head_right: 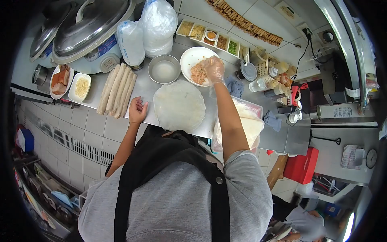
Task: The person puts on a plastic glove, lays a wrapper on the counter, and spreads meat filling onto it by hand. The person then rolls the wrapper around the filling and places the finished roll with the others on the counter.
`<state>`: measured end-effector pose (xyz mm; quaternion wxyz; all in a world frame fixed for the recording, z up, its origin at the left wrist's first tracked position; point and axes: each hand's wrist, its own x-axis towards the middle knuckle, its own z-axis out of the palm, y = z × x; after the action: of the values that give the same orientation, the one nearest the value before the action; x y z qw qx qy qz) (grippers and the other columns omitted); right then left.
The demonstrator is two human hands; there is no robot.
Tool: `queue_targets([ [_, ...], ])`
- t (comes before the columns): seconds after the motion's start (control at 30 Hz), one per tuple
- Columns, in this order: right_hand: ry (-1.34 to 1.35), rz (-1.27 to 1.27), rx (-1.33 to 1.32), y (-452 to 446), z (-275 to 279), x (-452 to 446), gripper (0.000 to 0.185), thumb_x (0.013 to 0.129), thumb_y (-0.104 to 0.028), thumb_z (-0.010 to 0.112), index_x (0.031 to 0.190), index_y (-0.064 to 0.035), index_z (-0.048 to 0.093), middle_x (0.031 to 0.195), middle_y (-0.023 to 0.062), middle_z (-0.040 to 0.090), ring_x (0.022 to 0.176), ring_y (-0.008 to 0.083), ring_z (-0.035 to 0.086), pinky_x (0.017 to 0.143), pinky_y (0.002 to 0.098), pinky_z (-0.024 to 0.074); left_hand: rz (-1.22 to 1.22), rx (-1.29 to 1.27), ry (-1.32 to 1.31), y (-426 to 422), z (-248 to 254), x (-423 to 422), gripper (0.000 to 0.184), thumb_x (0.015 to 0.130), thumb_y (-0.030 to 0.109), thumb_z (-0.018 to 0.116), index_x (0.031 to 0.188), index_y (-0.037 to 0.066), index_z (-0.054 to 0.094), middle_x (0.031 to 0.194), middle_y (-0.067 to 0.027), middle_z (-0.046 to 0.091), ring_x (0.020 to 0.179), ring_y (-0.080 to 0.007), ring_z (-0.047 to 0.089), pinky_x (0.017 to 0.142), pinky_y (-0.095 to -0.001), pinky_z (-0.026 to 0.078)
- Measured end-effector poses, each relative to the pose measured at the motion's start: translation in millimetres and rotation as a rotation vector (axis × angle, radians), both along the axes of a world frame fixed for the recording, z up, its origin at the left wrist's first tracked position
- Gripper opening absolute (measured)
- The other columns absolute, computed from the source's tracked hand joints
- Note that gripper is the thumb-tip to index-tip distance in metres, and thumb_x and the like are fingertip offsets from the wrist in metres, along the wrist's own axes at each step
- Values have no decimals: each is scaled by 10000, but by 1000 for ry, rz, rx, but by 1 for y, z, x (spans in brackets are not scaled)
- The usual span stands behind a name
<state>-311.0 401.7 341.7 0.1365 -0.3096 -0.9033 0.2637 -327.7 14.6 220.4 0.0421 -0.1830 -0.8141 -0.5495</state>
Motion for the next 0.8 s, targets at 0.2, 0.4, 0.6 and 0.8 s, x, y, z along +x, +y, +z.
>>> queue_targets([
  [0.2, -396, 14, 221, -32, -11, -6, 862, 594, -430, 824, 1307, -68, 503, 1273, 251, 513, 1173, 372, 544, 965, 399, 467, 13, 13, -38, 1, 1, 1, 430, 763, 166, 778, 1100, -8, 575, 866, -109, 585, 648, -165, 556, 556, -274, 493],
  [0.4, -393, -17, 178, -45, -45, -18, 810, 666, -356, 770, 1346, -69, 436, 1309, 302, 439, 1161, 415, 546, 963, 412, 479, 12, 10, -47, 0, 0, 1, 425, 764, 168, 778, 1098, 1, 575, 866, -105, 586, 642, -161, 549, 560, -272, 489],
  [0.6, -253, 46, 155, -11, -87, -29, 518, 807, -264, 647, 1250, -50, 485, 1136, 266, 586, 1062, 387, 603, 915, 443, 493, 3, -40, -39, -1, 2, 1, 412, 769, 124, 771, 1105, -6, 571, 858, -87, 573, 641, -116, 536, 556, -232, 473],
  [0.8, -300, 29, 141, 2, -79, -31, 425, 857, -297, 602, 1189, -33, 567, 1095, 230, 638, 1067, 371, 603, 929, 449, 480, 3, -25, -2, 1, 2, 0, 406, 771, 169, 770, 1086, 1, 577, 843, -90, 564, 614, -139, 522, 549, -255, 471],
])
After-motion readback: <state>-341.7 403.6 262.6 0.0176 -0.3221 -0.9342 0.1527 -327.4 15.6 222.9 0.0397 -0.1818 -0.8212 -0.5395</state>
